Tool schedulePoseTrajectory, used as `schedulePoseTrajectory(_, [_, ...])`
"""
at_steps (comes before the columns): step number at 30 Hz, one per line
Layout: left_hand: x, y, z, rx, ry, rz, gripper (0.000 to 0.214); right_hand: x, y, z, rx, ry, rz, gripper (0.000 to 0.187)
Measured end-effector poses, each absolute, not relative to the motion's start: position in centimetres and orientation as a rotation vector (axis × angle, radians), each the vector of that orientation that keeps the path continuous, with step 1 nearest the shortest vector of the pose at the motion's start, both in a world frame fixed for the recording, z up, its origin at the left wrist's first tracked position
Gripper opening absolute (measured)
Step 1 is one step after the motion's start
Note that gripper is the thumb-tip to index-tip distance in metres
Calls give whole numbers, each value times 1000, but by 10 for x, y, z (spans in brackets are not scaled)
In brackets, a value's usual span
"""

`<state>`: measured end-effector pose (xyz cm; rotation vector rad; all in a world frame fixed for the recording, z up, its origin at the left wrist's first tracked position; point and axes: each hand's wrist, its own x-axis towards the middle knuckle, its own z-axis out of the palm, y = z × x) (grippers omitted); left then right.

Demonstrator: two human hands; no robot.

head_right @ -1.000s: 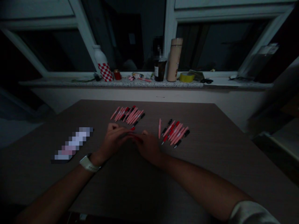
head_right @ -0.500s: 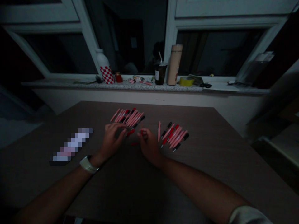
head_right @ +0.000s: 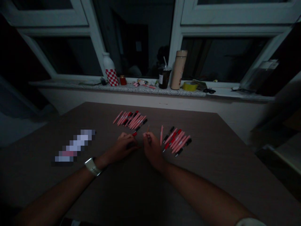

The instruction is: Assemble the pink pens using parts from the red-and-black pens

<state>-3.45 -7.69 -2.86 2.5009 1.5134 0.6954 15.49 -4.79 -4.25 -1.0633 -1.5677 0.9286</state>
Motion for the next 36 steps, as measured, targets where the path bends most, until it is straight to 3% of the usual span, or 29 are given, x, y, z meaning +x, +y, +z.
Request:
schedulePoseTrajectory(8, [-37,-74,-26,2446,1648,817,15,155,-49,-44,-1058,-1684,944,31])
schedulePoseTrajectory(25, [-38,-74,-20,2385,1460,1081,11,155,-51,-42,-1026,-1846,967,29])
schedulePoseTrajectory(36, [-47,-95,8,2457,1243,330,41,155,-51,-40,-1105,-1666,978,32])
